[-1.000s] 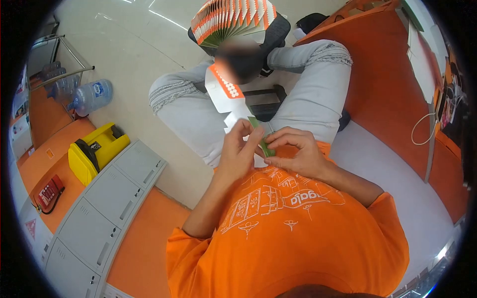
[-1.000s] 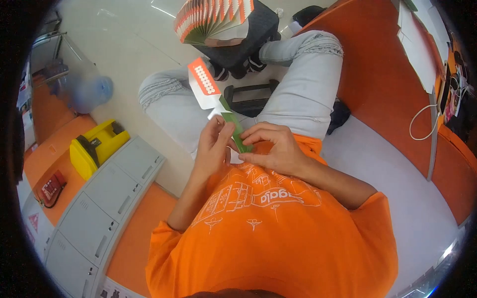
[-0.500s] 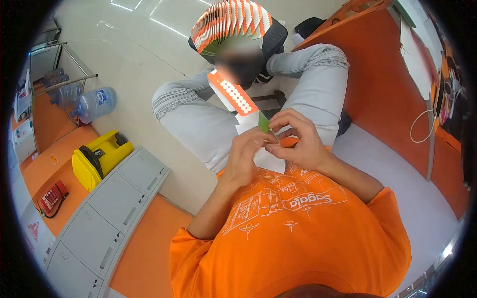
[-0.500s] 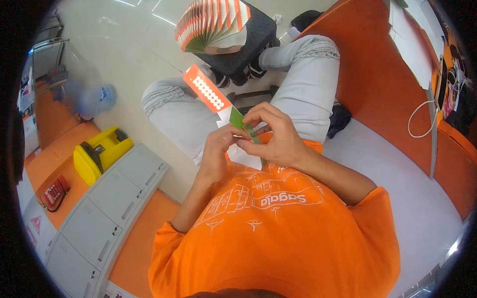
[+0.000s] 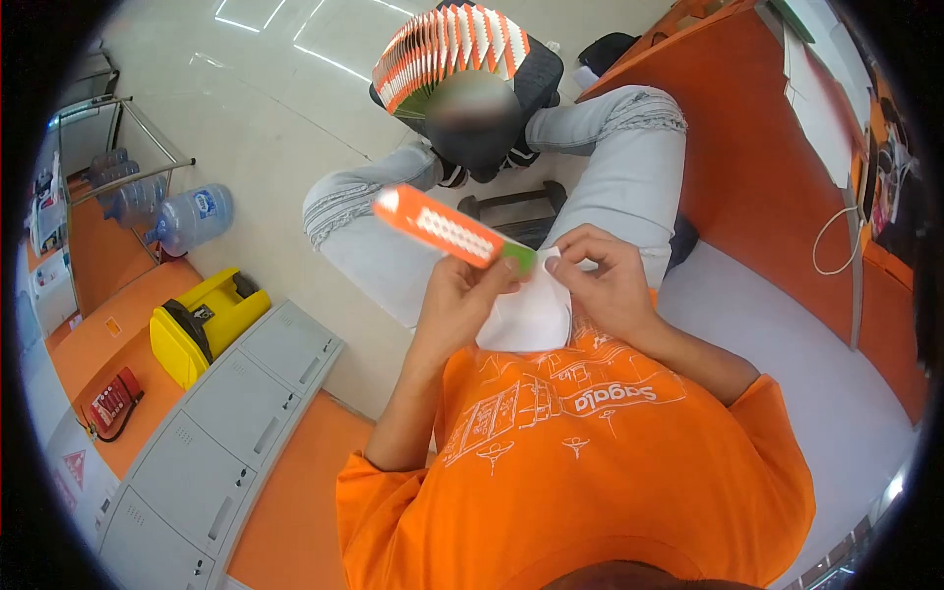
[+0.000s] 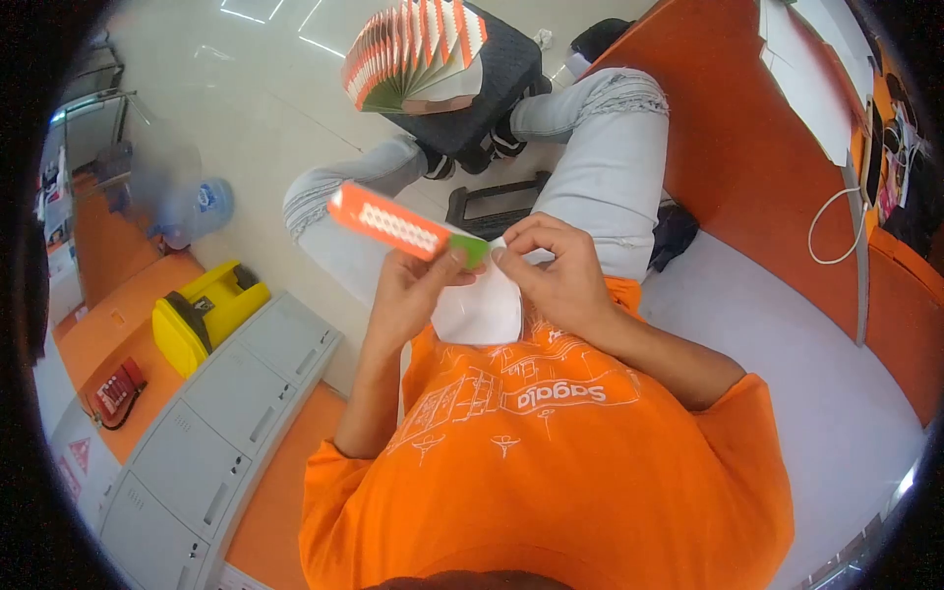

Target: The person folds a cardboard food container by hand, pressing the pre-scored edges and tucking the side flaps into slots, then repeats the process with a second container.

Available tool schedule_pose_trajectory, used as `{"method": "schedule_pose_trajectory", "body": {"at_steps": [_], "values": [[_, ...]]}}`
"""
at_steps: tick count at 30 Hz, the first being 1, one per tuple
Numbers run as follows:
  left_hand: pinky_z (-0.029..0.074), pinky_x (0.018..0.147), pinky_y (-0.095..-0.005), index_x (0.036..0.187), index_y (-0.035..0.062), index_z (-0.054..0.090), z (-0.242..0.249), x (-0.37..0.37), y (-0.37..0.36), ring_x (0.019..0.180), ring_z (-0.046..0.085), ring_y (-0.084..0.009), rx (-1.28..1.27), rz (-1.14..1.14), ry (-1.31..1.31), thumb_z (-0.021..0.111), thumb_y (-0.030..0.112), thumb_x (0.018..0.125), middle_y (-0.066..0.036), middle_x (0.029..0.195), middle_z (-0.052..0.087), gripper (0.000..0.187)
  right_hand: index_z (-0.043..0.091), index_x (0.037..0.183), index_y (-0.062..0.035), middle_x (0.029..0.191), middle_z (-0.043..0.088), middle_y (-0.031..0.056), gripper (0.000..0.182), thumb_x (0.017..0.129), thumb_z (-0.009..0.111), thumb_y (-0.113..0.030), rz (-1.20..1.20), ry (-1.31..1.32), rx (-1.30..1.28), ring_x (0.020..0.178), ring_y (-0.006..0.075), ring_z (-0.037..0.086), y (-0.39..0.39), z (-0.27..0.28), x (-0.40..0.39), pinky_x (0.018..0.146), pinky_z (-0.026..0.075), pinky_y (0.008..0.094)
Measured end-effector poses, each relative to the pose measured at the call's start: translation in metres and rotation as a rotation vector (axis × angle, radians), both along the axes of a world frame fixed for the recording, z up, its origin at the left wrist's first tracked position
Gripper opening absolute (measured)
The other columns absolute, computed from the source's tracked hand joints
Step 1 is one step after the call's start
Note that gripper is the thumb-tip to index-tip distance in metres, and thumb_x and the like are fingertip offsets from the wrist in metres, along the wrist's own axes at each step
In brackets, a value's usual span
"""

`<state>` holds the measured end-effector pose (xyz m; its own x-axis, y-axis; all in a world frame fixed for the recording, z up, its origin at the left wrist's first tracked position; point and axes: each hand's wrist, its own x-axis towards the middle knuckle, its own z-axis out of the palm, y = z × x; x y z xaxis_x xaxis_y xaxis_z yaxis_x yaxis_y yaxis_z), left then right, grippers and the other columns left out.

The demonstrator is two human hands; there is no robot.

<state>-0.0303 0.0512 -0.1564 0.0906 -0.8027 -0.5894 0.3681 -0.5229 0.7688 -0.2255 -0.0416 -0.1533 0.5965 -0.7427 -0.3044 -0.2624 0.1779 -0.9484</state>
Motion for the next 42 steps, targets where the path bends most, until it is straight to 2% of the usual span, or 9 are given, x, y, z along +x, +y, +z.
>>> {"method": "schedule_pose_trajectory", "body": {"at_steps": [1,3,6,10,13,25,32,38,42], "values": [[0.06,0.084,-0.0322,0.116,-0.0064,0.066,0.001,-0.004,0.003,0.094,0.073,-0.0198,0.001,-0.002,0.0,0.064,0.01,0.1,-0.013,0.104,0.073,0.023,0.072,0.09,0.0071,0.102,0.067,0.0103,0.012,0.09,0.074,-0.004,-0.048,0.02,0.171,0.083,0.0151,0.067,-0.001,-0.002,-0.002,0.07,0.056,0.0279],[0.057,0.086,-0.0298,0.118,-0.0065,0.068,0.004,-0.016,0.01,0.097,0.071,-0.0171,0.025,-0.066,-0.296,0.072,0.007,0.096,-0.012,0.105,0.074,0.027,0.073,0.091,0.0071,0.103,0.066,0.0089,0.012,0.091,0.074,-0.005,-0.045,0.02,0.195,0.085,0.013,0.065,0.0,-0.002,-0.001,0.07,0.056,0.0263],[0.053,0.086,-0.0289,0.121,-0.0024,0.069,0.004,-0.026,0.016,0.099,0.066,-0.0141,0.036,0.029,-0.087,0.075,0.017,0.096,-0.009,0.113,0.073,0.032,0.074,0.094,0.0069,0.107,0.063,0.008,0.014,0.092,0.075,-0.007,-0.061,-0.009,0.23,0.088,0.0108,0.062,0.004,-0.003,-0.001,0.07,0.055,0.0233],[0.052,0.088,-0.0295,0.124,0.0009,0.068,0.006,-0.018,0.015,0.1,0.066,-0.0138,0.031,-0.137,-0.19,0.075,0.018,0.096,-0.008,0.115,0.072,0.034,0.075,0.094,0.0067,0.109,0.06,0.0087,0.012,0.093,0.074,-0.005,-0.089,-0.061,0.188,0.088,0.0107,0.063,0.008,0.0,-0.001,0.069,0.055,0.0213],[0.053,0.085,-0.0271,0.117,0.0023,0.073,0.005,-0.023,0.013,0.097,0.069,-0.0131,-0.007,-0.015,-0.113,0.079,0.021,0.093,-0.005,0.106,0.076,0.031,0.074,0.093,0.0063,0.108,0.06,0.009,0.011,0.092,0.073,-0.004,-0.089,-0.037,0.173,0.087,0.0106,0.064,0.007,0.003,-0.001,0.069,0.057,0.0211],[0.052,0.085,-0.0301,0.117,0.0033,0.07,0.005,-0.027,0.008,0.097,0.066,-0.0156,-0.172,-0.074,-0.264,0.078,0.016,0.094,-0.005,0.111,0.072,0.028,0.072,0.087,0.0062,0.102,0.06,0.008,0.009,0.091,0.073,-0.002,-0.107,-0.057,0.021,0.084,0.0098,0.064,0.009,0.005,-0.002,0.066,0.059,0.0206],[0.052,0.079,-0.0279,0.114,0.0025,0.071,0.006,-0.024,0.007,0.095,0.066,-0.0133,-0.099,-0.047,-0.174,0.082,0.016,0.089,-0.004,0.106,0.072,0.03,0.073,0.087,0.0058,0.101,0.06,0.0071,0.01,0.091,0.073,-0.003,-0.073,-0.067,0.103,0.086,0.0086,0.061,0.002,0.008,-0.004,0.065,0.057,0.0203],[0.05,0.076,-0.0285,0.111,0.0044,0.071,-0.001,-0.015,0.006,0.089,0.064,-0.0131,-0.023,-0.177,-0.162,0.082,0.018,0.09,-0.003,0.101,0.072,0.027,0.074,0.088,0.0046,0.102,0.06,0.0061,0.009,0.09,0.074,-0.004,-0.058,-0.027,0.187,0.09,0.0095,0.061,-0.004,0.014,-0.002,0.068,0.055,0.0211],[0.049,0.073,-0.03,0.108,0.006,0.07,-0.004,-0.016,0.011,0.084,0.062,-0.014,-0.129,-0.232,-0.309,0.082,0.024,0.091,-0.003,0.097,0.07,0.027,0.074,0.086,0.0041,0.102,0.061,0.0057,0.01,0.09,0.076,-0.006,0.029,-0.023,0.145,0.089,0.0098,0.06,-0.003,0.008,-0.007,0.067,0.055,0.0214]]}}
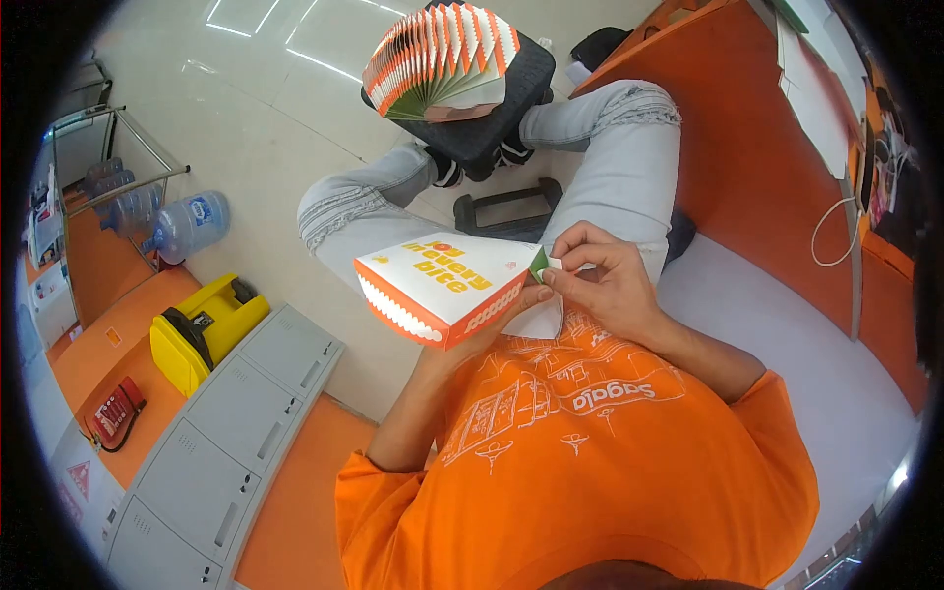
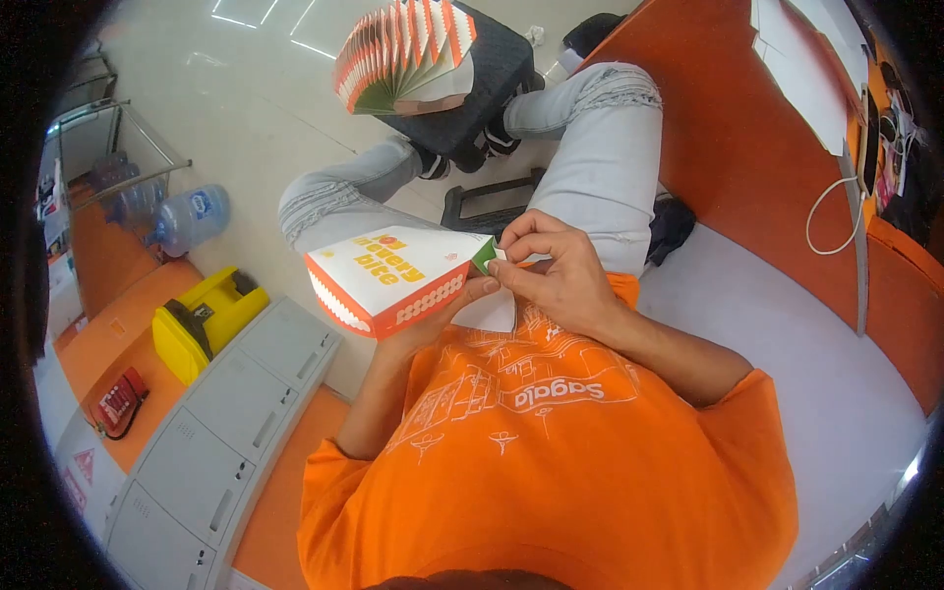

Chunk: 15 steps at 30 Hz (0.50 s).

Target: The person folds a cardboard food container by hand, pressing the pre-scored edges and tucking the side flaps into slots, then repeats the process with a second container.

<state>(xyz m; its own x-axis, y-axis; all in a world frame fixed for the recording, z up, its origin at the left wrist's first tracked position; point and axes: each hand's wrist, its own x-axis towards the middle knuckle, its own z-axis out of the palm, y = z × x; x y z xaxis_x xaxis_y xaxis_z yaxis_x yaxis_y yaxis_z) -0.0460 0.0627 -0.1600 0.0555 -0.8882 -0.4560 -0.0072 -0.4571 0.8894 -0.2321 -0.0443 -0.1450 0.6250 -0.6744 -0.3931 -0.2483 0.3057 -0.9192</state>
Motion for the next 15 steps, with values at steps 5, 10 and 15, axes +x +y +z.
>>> {"method": "schedule_pose_trajectory", "body": {"at_steps": [5,10,15], "values": [[0.05,0.074,-0.0306,0.108,0.0064,0.071,0.013,0.001,-0.008,0.083,0.064,-0.0153,0.024,0.037,0.051,0.079,0.029,0.093,-0.003,0.094,0.071,0.029,0.074,0.086,0.0038,0.101,0.061,0.0053,0.011,0.089,0.077,-0.007,-0.009,0.038,0.113,0.087,0.0101,0.06,-0.009,0.006,0.004,0.065,0.054,0.0219],[0.054,0.081,-0.0278,0.115,0.0023,0.07,0.008,0.005,0.002,0.094,0.07,-0.013,0.075,0.108,0.149,0.078,0.019,0.094,-0.006,0.104,0.074,0.028,0.073,0.082,0.0038,0.098,0.059,0.0046,0.01,0.088,0.076,-0.004,0.011,0.002,0.042,0.085,0.0098,0.06,-0.002,0.003,0.003,0.067,0.055,0.0216],[0.054,0.077,-0.0267,0.108,0.0028,0.071,0.017,0.004,-0.009,0.09,0.069,-0.014,-0.007,0.028,0.012,0.078,0.021,0.094,-0.005,0.099,0.074,0.024,0.07,0.079,0.004,0.097,0.058,0.0048,0.011,0.087,0.075,-0.002,-0.07,0.029,-0.068,0.082,0.0092,0.061,0.004,0.011,0.009,0.065,0.056,0.021]]}}
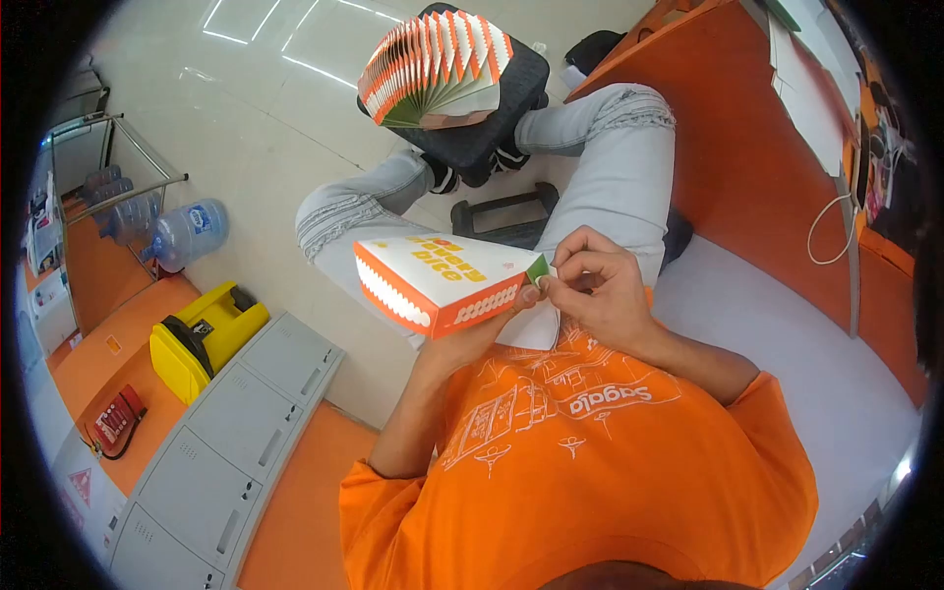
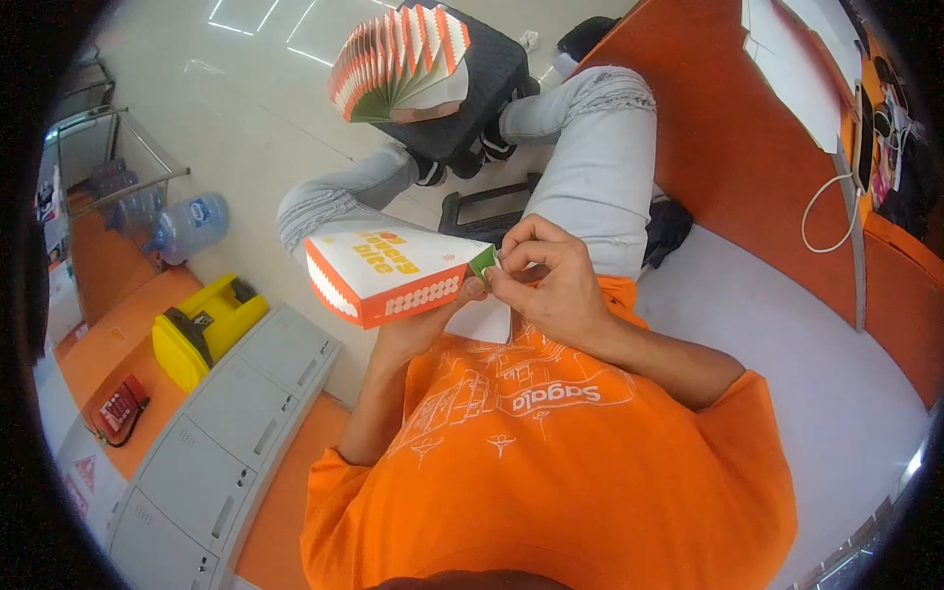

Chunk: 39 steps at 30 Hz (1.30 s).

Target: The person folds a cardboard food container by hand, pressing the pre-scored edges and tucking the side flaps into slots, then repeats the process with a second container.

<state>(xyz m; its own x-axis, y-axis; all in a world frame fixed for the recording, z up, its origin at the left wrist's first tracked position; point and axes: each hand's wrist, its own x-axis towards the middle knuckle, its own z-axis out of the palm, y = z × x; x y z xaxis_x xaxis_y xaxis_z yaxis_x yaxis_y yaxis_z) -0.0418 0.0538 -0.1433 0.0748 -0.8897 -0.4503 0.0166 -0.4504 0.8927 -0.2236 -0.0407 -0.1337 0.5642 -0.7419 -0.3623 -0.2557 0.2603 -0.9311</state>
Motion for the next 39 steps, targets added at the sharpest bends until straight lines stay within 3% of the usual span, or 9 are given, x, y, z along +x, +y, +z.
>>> {"method": "schedule_pose_trajectory", "body": {"at_steps": [8,13,15,19,21,23,29,37,39], "values": [[0.05,0.07,-0.0294,0.106,0.0081,0.073,-0.007,-0.003,0.001,0.082,0.064,-0.0139,0.039,-0.034,0.01,0.078,0.031,0.094,-0.002,0.096,0.072,0.027,0.07,0.081,0.0047,0.098,0.058,0.0052,0.009,0.088,0.073,0.0,-0.089,0.0,0.043,0.081,0.0066,0.06,0.008,-0.003,0.001,0.064,0.057,0.0197],[0.048,0.065,-0.0272,0.105,0.0087,0.073,-0.012,0.0,0.002,0.077,0.064,-0.014,-0.033,0.027,0.137,0.079,0.03,0.094,-0.001,0.094,0.072,0.024,0.078,0.094,0.0025,0.101,0.06,0.0057,0.011,0.092,0.074,-0.008,0.075,-0.075,0.093,0.091,0.0124,0.061,-0.001,-0.013,-0.008,0.078,0.053,0.0264],[0.047,0.063,-0.0272,0.102,0.0071,0.072,-0.021,0.002,0.007,0.079,0.063,-0.0133,-0.101,0.022,-0.062,0.082,0.03,0.091,-0.003,0.094,0.072,0.027,0.079,0.096,0.0013,0.101,0.061,0.0061,0.013,0.092,0.075,-0.01,0.109,-0.068,0.118,0.094,0.0137,0.061,-0.005,-0.007,-0.009,0.08,0.051,0.0274],[0.049,0.074,-0.035,0.109,0.0131,0.073,-0.017,0.012,0.011,0.085,0.066,-0.0165,-0.101,-0.097,-0.307,0.08,0.034,0.092,0.002,0.098,0.073,0.028,0.081,0.098,-0.0014,0.103,0.063,0.0065,0.014,0.091,0.077,-0.013,0.145,-0.074,0.247,0.097,0.0155,0.061,-0.019,-0.003,-0.013,0.085,0.05,0.0288],[0.05,0.084,-0.0402,0.115,0.0159,0.072,-0.053,0.016,0.037,0.096,0.067,-0.0204,-0.14,0.043,-0.128,0.081,0.033,0.089,0.001,0.108,0.073,0.033,0.081,0.098,-0.002,0.104,0.064,0.0065,0.014,0.09,0.078,-0.013,0.182,-0.076,0.193,0.098,0.016,0.061,-0.019,-0.001,-0.013,0.086,0.049,0.0297],[0.05,0.089,-0.042,0.119,0.017,0.07,-0.043,0.016,0.031,0.103,0.067,-0.0245,-0.29,-0.143,-0.504,0.079,0.026,0.089,-0.002,0.116,0.072,0.033,0.081,0.098,-0.0026,0.105,0.064,0.0064,0.014,0.089,0.079,-0.014,0.209,-0.07,0.141,0.098,0.0165,0.061,-0.019,0.002,-0.015,0.087,0.049,0.0305],[0.051,0.089,-0.0439,0.122,0.0132,0.068,-0.049,0.023,0.029,0.105,0.066,-0.028,-0.152,-0.273,-0.259,0.073,0.017,0.09,-0.008,0.117,0.071,0.033,0.082,0.096,-0.0046,0.103,0.064,0.0058,0.013,0.086,0.082,-0.013,0.245,-0.05,0.091,0.098,0.0174,0.062,-0.028,0.006,-0.012,0.088,0.049,0.0311],[0.053,0.085,-0.0376,0.117,0.0075,0.072,-0.027,-0.002,0.007,0.1,0.068,-0.0255,-0.013,-0.006,-0.079,0.07,0.013,0.095,-0.009,0.109,0.072,0.023,0.079,0.096,-0.0004,0.108,0.064,0.0082,0.015,0.083,0.084,-0.007,0.119,-0.1,0.081,0.099,0.0166,0.064,-0.028,0.003,-0.005,0.088,0.054,0.0291],[0.055,0.076,-0.0292,0.108,0.0022,0.073,-0.019,-0.012,-0.001,0.089,0.067,-0.0129,-0.176,0.173,-0.145,0.076,0.009,0.093,-0.005,0.098,0.072,0.017,0.078,0.099,0.0016,0.109,0.064,0.0098,0.017,0.084,0.082,-0.004,0.072,-0.166,0.1,0.103,0.0173,0.065,-0.025,0.0,-0.001,0.091,0.055,0.0297]]}}
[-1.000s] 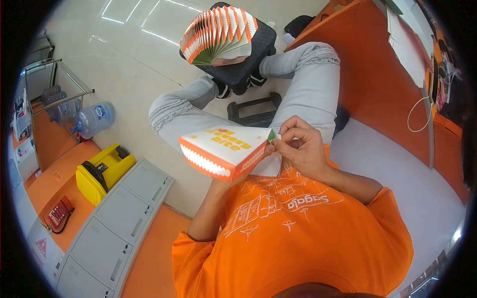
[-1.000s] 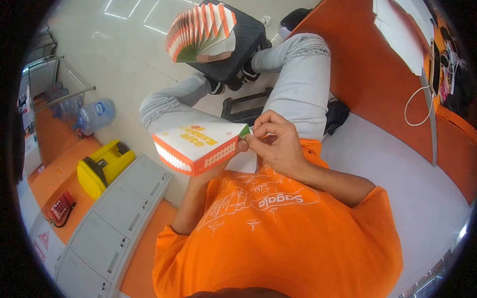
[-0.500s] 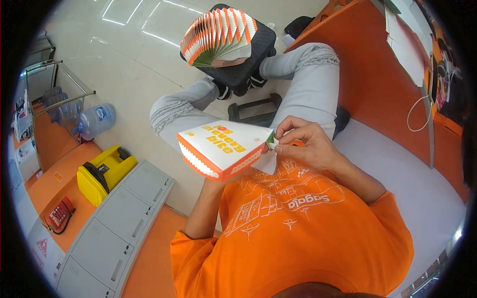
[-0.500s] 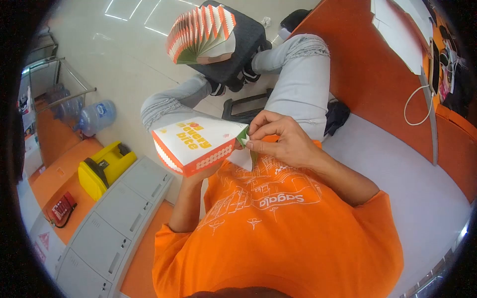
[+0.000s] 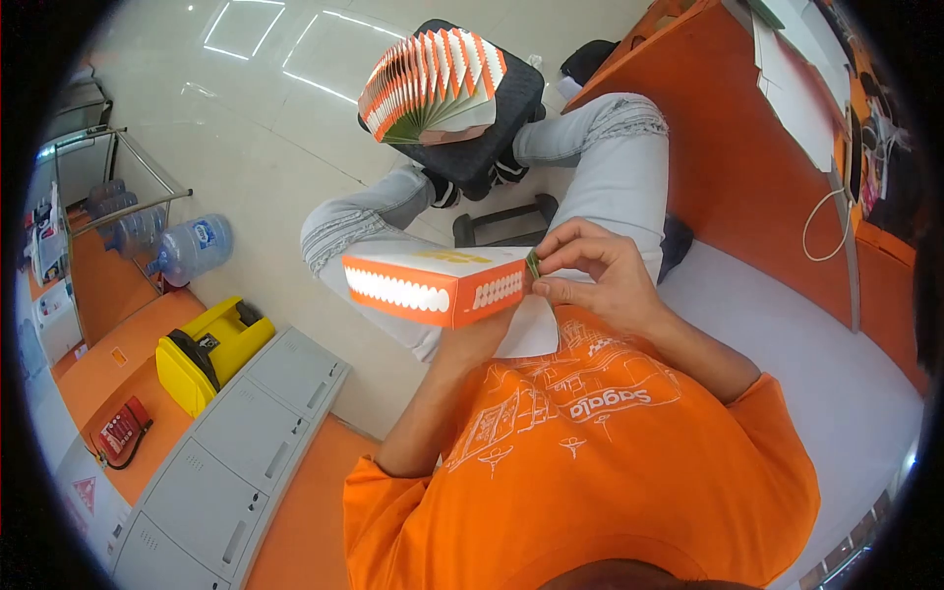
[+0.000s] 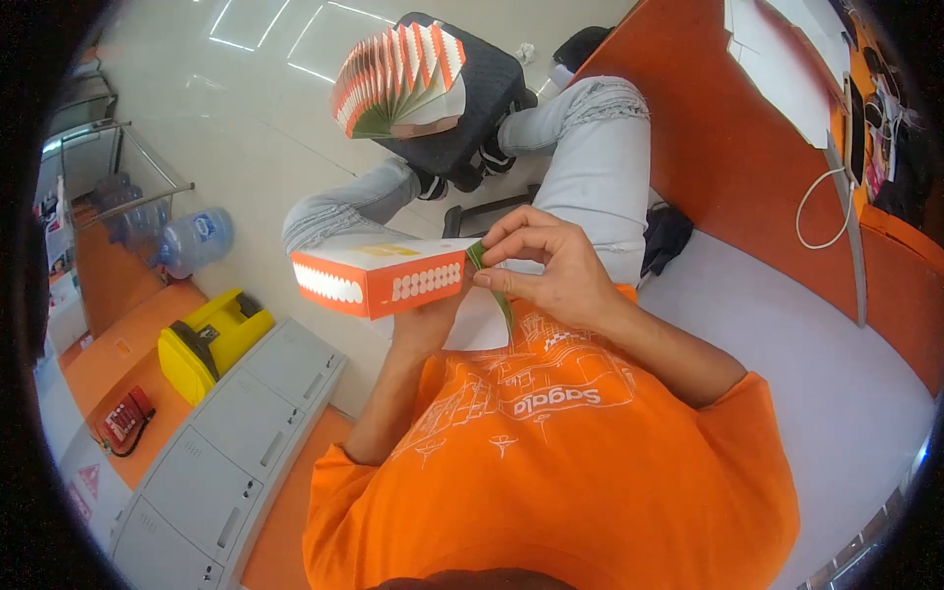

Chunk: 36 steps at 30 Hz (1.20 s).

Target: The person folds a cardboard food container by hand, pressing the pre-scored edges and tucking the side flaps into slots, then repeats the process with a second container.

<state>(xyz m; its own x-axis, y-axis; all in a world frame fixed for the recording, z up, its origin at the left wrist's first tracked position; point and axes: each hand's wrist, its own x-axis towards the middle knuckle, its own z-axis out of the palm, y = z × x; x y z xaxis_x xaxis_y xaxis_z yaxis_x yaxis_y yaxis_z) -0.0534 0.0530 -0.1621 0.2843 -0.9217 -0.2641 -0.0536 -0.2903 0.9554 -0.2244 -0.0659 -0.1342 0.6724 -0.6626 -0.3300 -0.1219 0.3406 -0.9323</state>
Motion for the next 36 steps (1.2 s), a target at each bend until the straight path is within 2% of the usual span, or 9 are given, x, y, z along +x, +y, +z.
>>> {"method": "schedule_pose_trajectory", "body": {"at_steps": [5,14,18,20,26,30,32,35,36], "values": [[0.055,0.078,-0.0277,0.107,-0.0021,0.07,0.001,-0.008,-0.003,0.091,0.067,-0.0124,-0.013,0.107,0.019,0.073,0.001,0.093,-0.005,0.1,0.071,0.016,0.073,0.108,0.0078,0.111,0.066,0.0141,0.024,0.085,0.076,0.004,-0.061,-0.011,-0.045,0.104,0.0198,0.069,0.009,-0.006,0.009,0.095,0.059,0.0315],[0.061,0.082,-0.031,0.115,-0.0103,0.063,0.059,-0.013,-0.015,0.109,0.073,-0.0261,0.152,0.04,0.126,0.058,-0.009,0.094,-0.021,0.12,0.068,0.021,0.072,0.105,0.0066,0.084,0.072,0.0184,0.017,0.093,0.068,-0.005,-0.08,0.191,-0.392,0.072,0.0215,0.07,-0.001,-0.027,0.014,0.061,0.053,0.0318],[0.06,0.081,-0.0323,0.123,-0.0076,0.058,0.031,0.011,0.019,0.102,0.072,-0.0251,-0.436,-0.162,-0.317,0.063,-0.009,0.086,-0.023,0.124,0.064,0.037,0.071,0.095,0.008,0.065,0.066,0.0158,0.017,0.094,0.067,-0.009,-0.156,0.456,-0.393,0.057,0.0173,0.062,-0.009,-0.053,0.007,0.054,0.046,0.0327],[0.054,0.092,-0.0364,0.137,-0.0011,0.046,0.013,0.024,0.014,0.114,0.063,-0.0262,-0.403,0.226,-0.529,0.068,0.001,0.08,-0.021,0.135,0.055,0.061,0.071,0.097,0.0083,0.067,0.067,0.0147,0.018,0.095,0.067,-0.01,-0.214,0.349,-0.294,0.059,0.0144,0.062,-0.013,-0.06,0.006,0.054,0.046,0.0326],[0.039,0.107,-0.0421,0.135,0.0026,0.044,0.007,0.046,-0.022,0.128,0.049,-0.0338,-0.331,-0.088,-0.144,0.087,0.033,0.073,-0.022,0.142,0.047,0.082,0.072,0.115,0.0032,0.097,0.076,0.0075,0.023,0.096,0.069,-0.01,0.17,0.021,-0.161,0.083,0.0075,0.064,-0.025,-0.03,0.009,0.073,0.053,0.0278],[0.033,0.114,-0.0516,0.149,0.0099,0.03,0.019,0.041,-0.04,0.141,0.039,-0.0382,-0.653,-0.04,-0.437,0.078,0.056,0.083,-0.021,0.154,0.036,0.094,0.072,0.115,0.004,0.093,0.075,0.0063,0.024,0.095,0.069,-0.01,0.323,0.072,0.034,0.08,0.0073,0.062,-0.012,-0.041,0.017,0.071,0.052,0.0282],[0.029,0.116,-0.0545,0.14,0.0092,0.047,0.041,0.049,-0.046,0.144,0.035,-0.0421,-0.72,-0.063,-0.495,0.078,0.053,0.082,-0.022,0.153,0.04,0.078,0.071,0.114,0.0059,0.088,0.073,0.0081,0.025,0.094,0.069,-0.009,0.364,-0.029,0.085,0.078,0.0078,0.061,-0.006,-0.042,0.021,0.07,0.051,0.0289],[0.021,0.116,-0.0621,0.087,0.0096,0.072,0.089,0.056,-0.056,0.14,0.043,-0.0409,-0.532,-0.472,-0.801,0.075,0.044,0.073,-0.013,0.131,0.065,0.038,0.071,0.113,0.0065,0.086,0.072,0.011,0.027,0.092,0.071,-0.01,0.507,-0.003,0.084,0.078,0.0104,0.062,-0.01,-0.035,0.021,0.071,0.052,0.0296],[0.021,0.116,-0.0621,0.087,0.0096,0.072,0.089,0.058,-0.057,0.14,0.043,-0.0409,-0.531,-0.471,-0.805,0.075,0.044,0.073,-0.013,0.131,0.065,0.038,0.071,0.112,0.0063,0.086,0.073,0.0119,0.027,0.091,0.071,-0.011,0.593,0.0,0.051,0.078,0.0118,0.064,-0.013,-0.032,0.022,0.072,0.052,0.0299]]}}
